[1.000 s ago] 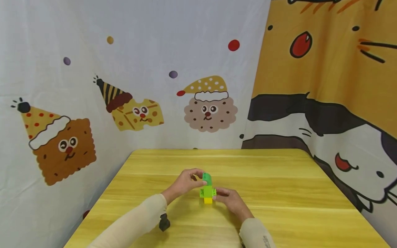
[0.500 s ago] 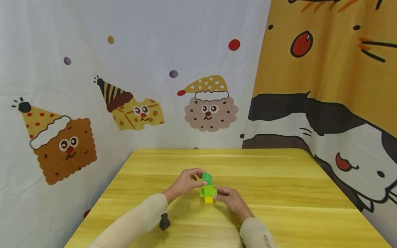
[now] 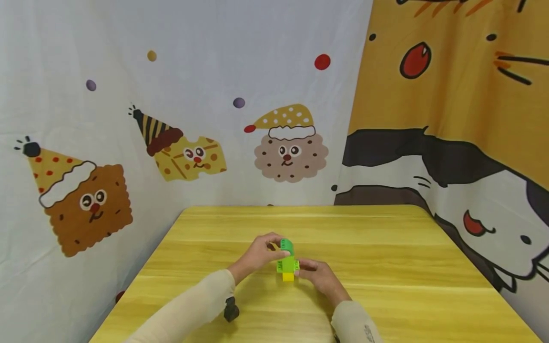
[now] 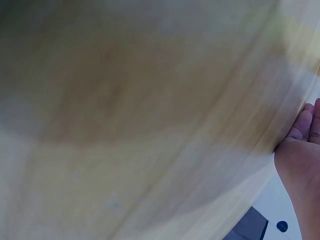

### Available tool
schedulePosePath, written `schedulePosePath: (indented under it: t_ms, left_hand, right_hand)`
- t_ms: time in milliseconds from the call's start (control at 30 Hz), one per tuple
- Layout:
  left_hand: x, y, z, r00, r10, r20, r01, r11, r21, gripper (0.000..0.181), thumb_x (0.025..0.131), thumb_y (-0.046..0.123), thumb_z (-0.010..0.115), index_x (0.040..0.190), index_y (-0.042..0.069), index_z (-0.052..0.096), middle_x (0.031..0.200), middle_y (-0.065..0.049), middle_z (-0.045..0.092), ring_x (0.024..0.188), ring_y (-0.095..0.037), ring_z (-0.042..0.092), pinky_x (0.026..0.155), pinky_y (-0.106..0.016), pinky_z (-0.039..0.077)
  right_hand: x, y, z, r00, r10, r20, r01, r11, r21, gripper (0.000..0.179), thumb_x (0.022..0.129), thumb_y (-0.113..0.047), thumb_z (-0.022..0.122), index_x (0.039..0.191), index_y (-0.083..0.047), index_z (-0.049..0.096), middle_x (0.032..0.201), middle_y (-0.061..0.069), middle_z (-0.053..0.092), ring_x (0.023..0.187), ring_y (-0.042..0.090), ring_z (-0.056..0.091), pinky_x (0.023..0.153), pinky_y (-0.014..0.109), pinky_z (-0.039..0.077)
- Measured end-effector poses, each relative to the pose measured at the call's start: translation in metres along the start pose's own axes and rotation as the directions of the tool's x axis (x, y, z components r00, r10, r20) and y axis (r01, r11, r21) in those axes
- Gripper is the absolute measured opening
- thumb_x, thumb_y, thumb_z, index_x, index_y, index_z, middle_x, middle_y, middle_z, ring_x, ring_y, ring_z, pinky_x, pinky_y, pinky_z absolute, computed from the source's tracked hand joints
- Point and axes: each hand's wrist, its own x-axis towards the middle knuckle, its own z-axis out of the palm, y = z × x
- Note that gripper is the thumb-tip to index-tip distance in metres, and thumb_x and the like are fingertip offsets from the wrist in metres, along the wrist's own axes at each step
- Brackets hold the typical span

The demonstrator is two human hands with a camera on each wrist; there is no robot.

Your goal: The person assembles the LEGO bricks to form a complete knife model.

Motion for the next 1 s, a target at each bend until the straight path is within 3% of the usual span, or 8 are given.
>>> schedulePosePath:
  t_ms: [133,533,767,1000]
  left_hand:
    - [0.002,-0.004,0.001,1.0,0.015,0.002,-0.015,1.0,0.024,0.021,0.089,0.036,0.076,0.107,0.024,0.073,0.099,0.009,0.062,0.096,-0.02,0.057,0.081,-0.03,0.049]
    - [0.006,0.006,-0.004,0.999,0.02,0.044,-0.026,0.988,0.149,0.018,0.089,0.038,0.076,0.103,0.026,0.074,0.096,0.012,0.062,0.093,-0.015,0.056,0.078,-0.028,0.049]
    - [0.011,0.009,-0.007,0.997,0.007,0.072,-0.018,0.987,0.162,0.021,0.088,0.037,0.077,0.104,0.024,0.075,0.094,0.012,0.062,0.088,-0.017,0.057,0.071,-0.027,0.05]
    - [0.008,0.004,-0.005,0.999,0.004,0.05,-0.012,0.988,0.155,0.02,0.088,0.037,0.077,0.103,0.024,0.075,0.095,0.011,0.062,0.09,-0.016,0.056,0.074,-0.028,0.049]
  right_hand:
    - [0.0,0.002,0.0,1.0,0.002,-0.003,-0.002,1.0,-0.003,0.051,0.091,-0.033,0.074,0.131,-0.003,0.064,0.131,0.015,0.062,0.125,0.038,0.053,0.102,0.059,0.039]
    - [0.003,0.005,0.001,1.0,0.017,-0.02,-0.017,1.0,-0.003,0.053,0.089,-0.034,0.075,0.131,-0.003,0.064,0.13,0.014,0.063,0.123,0.036,0.054,0.102,0.057,0.04]
    - [0.002,0.004,0.0,1.0,0.009,-0.005,-0.009,1.0,0.002,0.055,0.09,-0.035,0.074,0.132,-0.002,0.062,0.131,0.014,0.062,0.123,0.036,0.054,0.102,0.058,0.039]
    - [0.001,0.003,0.0,1.0,0.014,-0.005,-0.014,1.0,-0.007,0.055,0.09,-0.036,0.074,0.132,-0.003,0.062,0.133,0.014,0.061,0.125,0.038,0.052,0.102,0.059,0.038]
